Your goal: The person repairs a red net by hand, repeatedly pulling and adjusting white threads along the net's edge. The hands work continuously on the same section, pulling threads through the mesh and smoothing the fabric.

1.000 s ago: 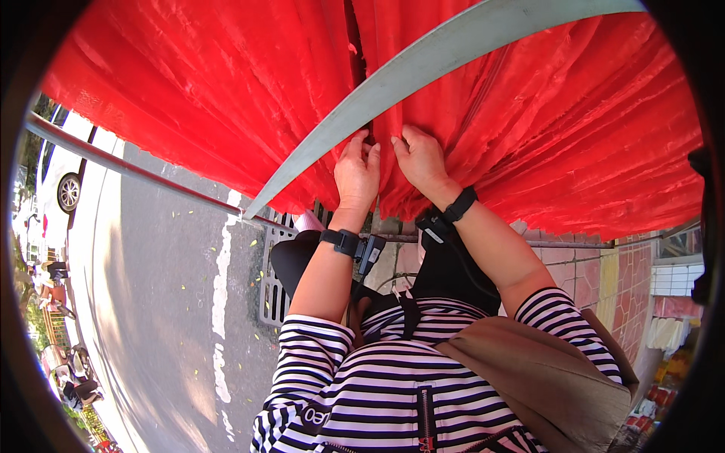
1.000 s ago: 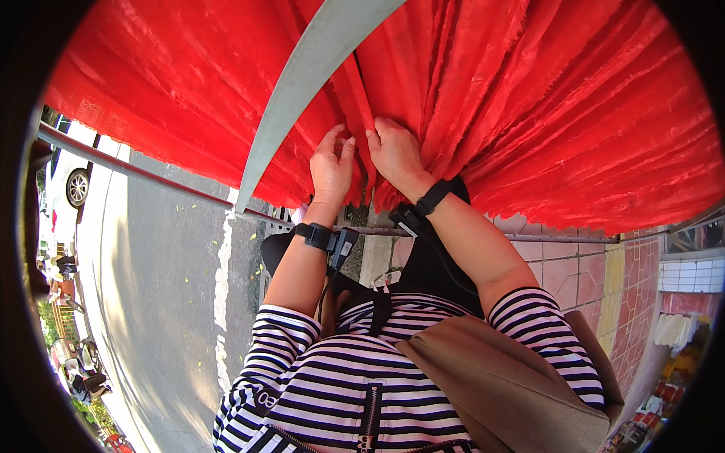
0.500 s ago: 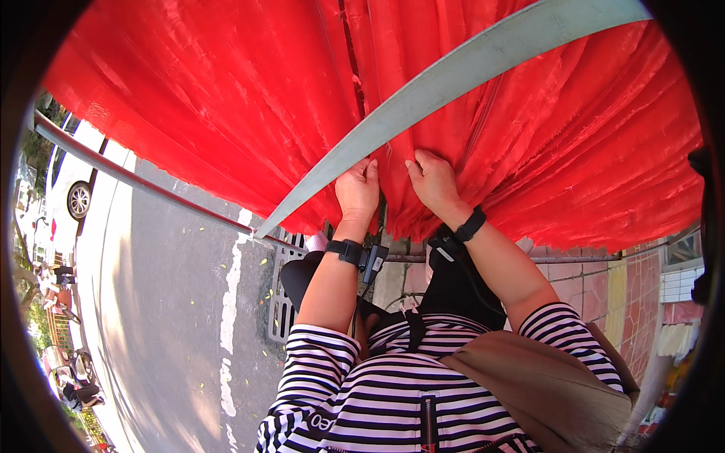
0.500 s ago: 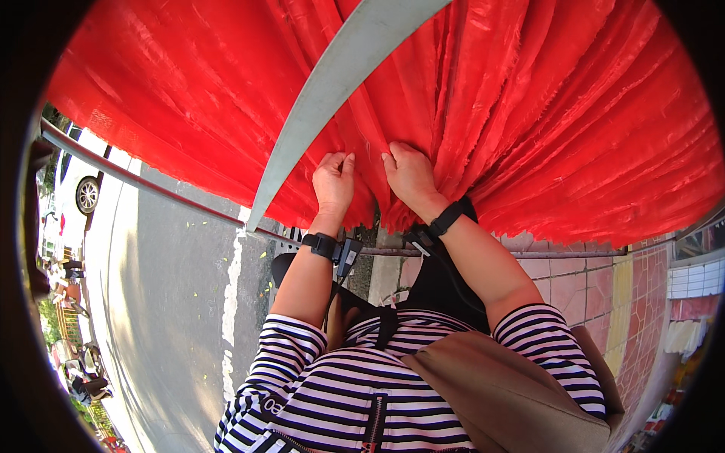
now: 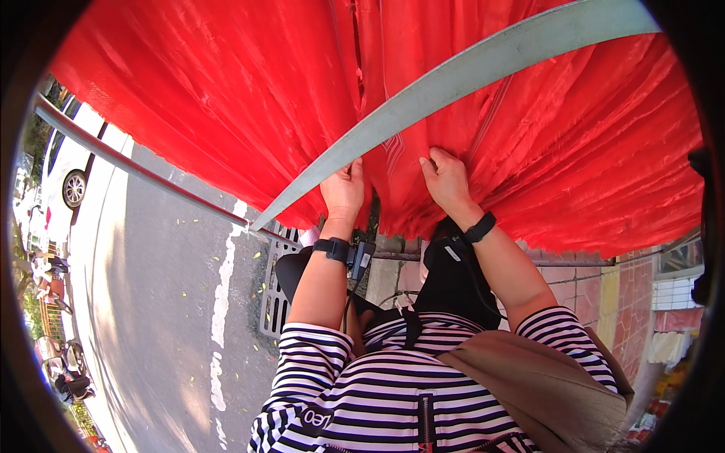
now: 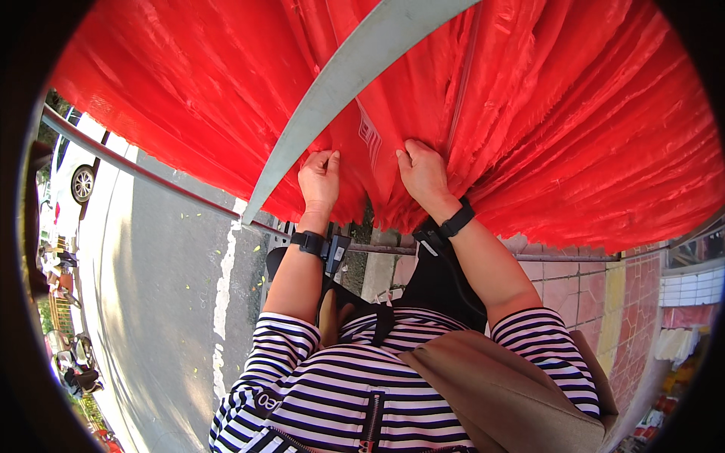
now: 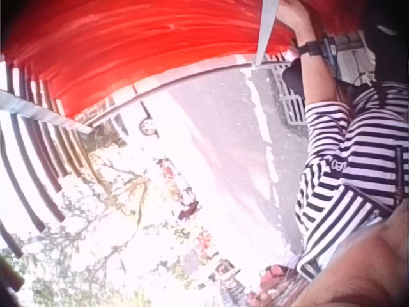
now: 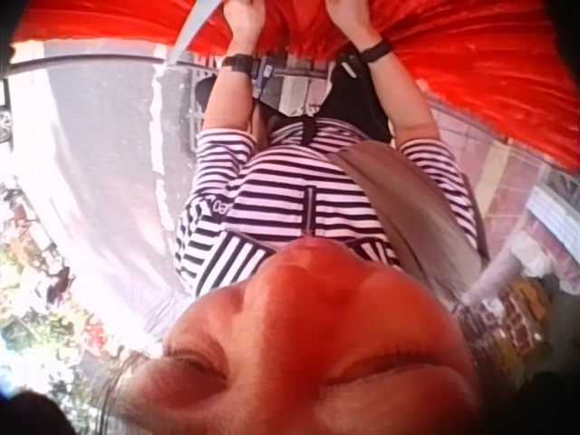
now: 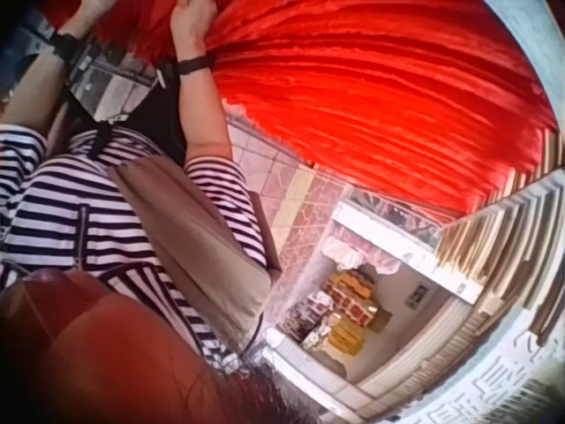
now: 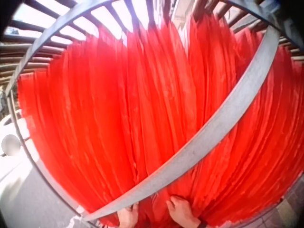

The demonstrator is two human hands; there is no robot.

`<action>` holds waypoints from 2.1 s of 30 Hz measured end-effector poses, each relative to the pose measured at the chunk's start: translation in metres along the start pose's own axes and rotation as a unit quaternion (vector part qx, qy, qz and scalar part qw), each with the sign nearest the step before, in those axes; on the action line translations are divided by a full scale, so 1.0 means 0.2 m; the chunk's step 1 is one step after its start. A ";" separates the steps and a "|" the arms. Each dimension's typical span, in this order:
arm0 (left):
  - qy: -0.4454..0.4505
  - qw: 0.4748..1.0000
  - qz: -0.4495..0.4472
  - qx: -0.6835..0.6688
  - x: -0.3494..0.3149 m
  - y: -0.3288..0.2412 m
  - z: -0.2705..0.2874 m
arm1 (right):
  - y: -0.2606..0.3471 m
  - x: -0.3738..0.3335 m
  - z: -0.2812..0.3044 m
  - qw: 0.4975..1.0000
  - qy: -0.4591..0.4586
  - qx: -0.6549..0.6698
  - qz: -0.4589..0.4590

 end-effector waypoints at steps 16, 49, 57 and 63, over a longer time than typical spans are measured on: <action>-0.047 0.997 -0.047 0.050 0.00 0.05 0.02 | -0.02 -0.07 0.11 0.999 -0.018 -0.012 0.027; 0.053 0.985 -0.153 0.057 0.21 -0.33 -0.17 | 0.36 -0.01 0.03 0.996 -0.004 0.062 0.071; 0.086 0.987 -0.111 0.081 0.22 -0.35 -0.12 | 0.43 0.09 0.03 0.995 -0.047 -0.011 0.087; 0.052 0.993 -0.087 0.054 0.23 -0.35 -0.04 | 0.34 0.09 0.08 0.995 -0.045 0.040 0.073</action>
Point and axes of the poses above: each hand's wrist, its own x-axis towards the middle knuckle, its own z-axis out of the back of the hand, y = z × x, the point moved 5 cm from there along x, towards the middle knuckle, and after that the axes turned 11 degrees about -z, right-handed, at the moved point
